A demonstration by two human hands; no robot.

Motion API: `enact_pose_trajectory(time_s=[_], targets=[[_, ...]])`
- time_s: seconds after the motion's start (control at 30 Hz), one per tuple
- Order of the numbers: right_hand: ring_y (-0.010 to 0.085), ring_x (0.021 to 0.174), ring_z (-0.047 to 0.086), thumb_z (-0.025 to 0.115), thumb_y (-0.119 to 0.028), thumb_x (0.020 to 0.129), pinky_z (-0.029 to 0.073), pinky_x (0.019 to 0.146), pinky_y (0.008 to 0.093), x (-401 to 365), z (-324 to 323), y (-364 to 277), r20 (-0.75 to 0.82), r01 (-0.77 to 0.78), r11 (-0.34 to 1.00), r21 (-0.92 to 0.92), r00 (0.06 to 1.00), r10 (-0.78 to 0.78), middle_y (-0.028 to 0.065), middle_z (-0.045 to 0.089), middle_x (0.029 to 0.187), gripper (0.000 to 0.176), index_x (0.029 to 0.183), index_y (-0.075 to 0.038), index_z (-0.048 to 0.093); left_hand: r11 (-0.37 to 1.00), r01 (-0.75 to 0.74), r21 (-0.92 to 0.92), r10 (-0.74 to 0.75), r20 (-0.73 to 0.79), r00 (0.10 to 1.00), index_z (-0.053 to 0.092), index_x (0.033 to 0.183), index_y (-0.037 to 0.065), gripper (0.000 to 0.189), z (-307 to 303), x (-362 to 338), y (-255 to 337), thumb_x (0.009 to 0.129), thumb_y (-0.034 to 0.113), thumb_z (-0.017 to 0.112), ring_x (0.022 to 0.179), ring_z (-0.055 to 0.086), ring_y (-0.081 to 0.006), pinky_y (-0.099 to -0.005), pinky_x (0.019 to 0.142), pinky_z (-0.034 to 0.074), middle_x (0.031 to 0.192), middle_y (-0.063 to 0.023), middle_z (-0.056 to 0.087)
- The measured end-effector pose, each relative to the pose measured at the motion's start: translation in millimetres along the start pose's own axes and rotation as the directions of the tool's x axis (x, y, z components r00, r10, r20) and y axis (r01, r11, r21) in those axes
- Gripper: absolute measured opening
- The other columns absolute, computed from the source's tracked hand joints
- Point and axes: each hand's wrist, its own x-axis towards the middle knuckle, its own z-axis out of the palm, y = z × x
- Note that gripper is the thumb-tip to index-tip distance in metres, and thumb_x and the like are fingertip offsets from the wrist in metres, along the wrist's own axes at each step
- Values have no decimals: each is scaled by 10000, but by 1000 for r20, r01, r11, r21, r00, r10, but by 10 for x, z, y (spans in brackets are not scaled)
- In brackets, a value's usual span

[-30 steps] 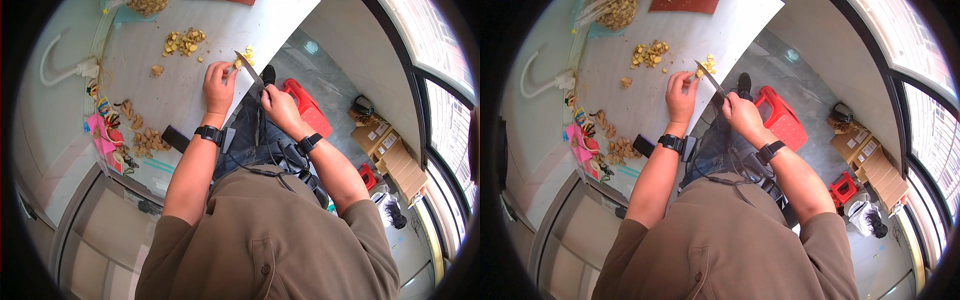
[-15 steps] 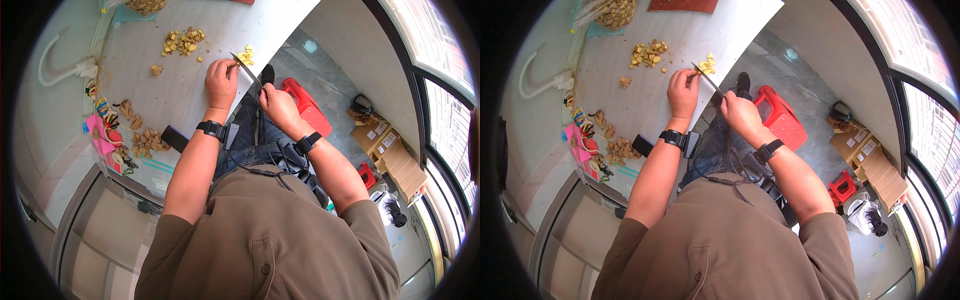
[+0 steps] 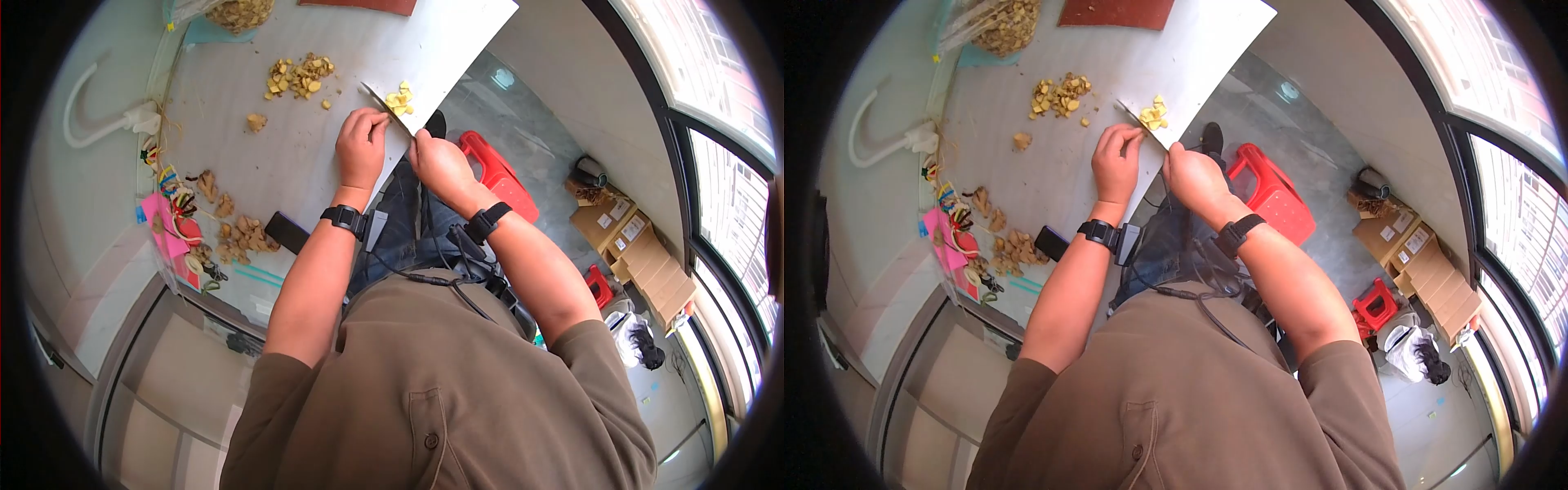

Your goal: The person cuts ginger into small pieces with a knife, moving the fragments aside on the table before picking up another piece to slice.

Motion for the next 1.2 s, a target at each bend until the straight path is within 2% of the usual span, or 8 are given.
enact_pose_trajectory(time_s=[0.07,0.23,0.77,0.93,1.0,1.03,1.2], targets=[[518,716,718,627,-233,1124,566,656,631,-2,14,4,-9,-7,999,53,1000,8,296,689,740,275,1000,12,610,1000,4,-3,-4,0,1000,791,1059,34,89,10,-23,16,980,26,832,973,775,-327,-399,837,635,1098,-127,790],[519,736,725,619,-261,1124,570,695,640,-22,43,47,-45,-11,988,155,999,18,290,713,764,280,1025,0,636,977,191,-99,-194,-18,981,790,1050,24,102,38,-28,49,972,32,854,965,784,-286,-379,846,642,1087,-112,796],[528,758,717,626,-251,1119,565,699,645,-275,-176,69,7,-10,989,145,1000,9,307,690,769,268,1018,-2,625,985,150,-89,-155,-41,987,794,1031,5,93,59,-26,-11,960,-2,854,917,787,-262,-352,810,639,1065,-114,801],[522,758,723,621,-246,1121,571,689,640,-266,-194,63,37,4,994,107,999,-8,306,692,767,273,1012,4,620,990,122,-64,-124,-33,992,791,1034,12,93,37,-14,-5,964,15,852,943,784,-306,-381,828,638,1072,-123,803],[514,731,724,620,-233,1120,571,666,634,-223,-143,74,17,64,996,64,998,-65,294,690,742,272,998,10,616,995,88,-50,-89,-26,996,791,1036,15,94,17,10,-35,965,23,852,951,782,-316,-388,831,637,1072,-125,802],[514,731,724,620,-233,1120,571,666,634,-188,-105,72,20,61,996,61,998,-62,294,690,742,272,998,10,616,998,53,-36,-54,-20,998,791,1039,18,96,18,1,-41,966,30,852,959,780,-327,-395,835,636,1073,-126,801],[514,732,720,617,-227,1129,556,679,626,-32,81,-64,-2,-8,1000,24,1000,8,297,690,745,275,985,8,608,998,57,-29,-57,-13,998,799,1057,26,102,-7,-60,-1,971,42,851,962,780,-326,-398,833,635,1096,-127,797]])
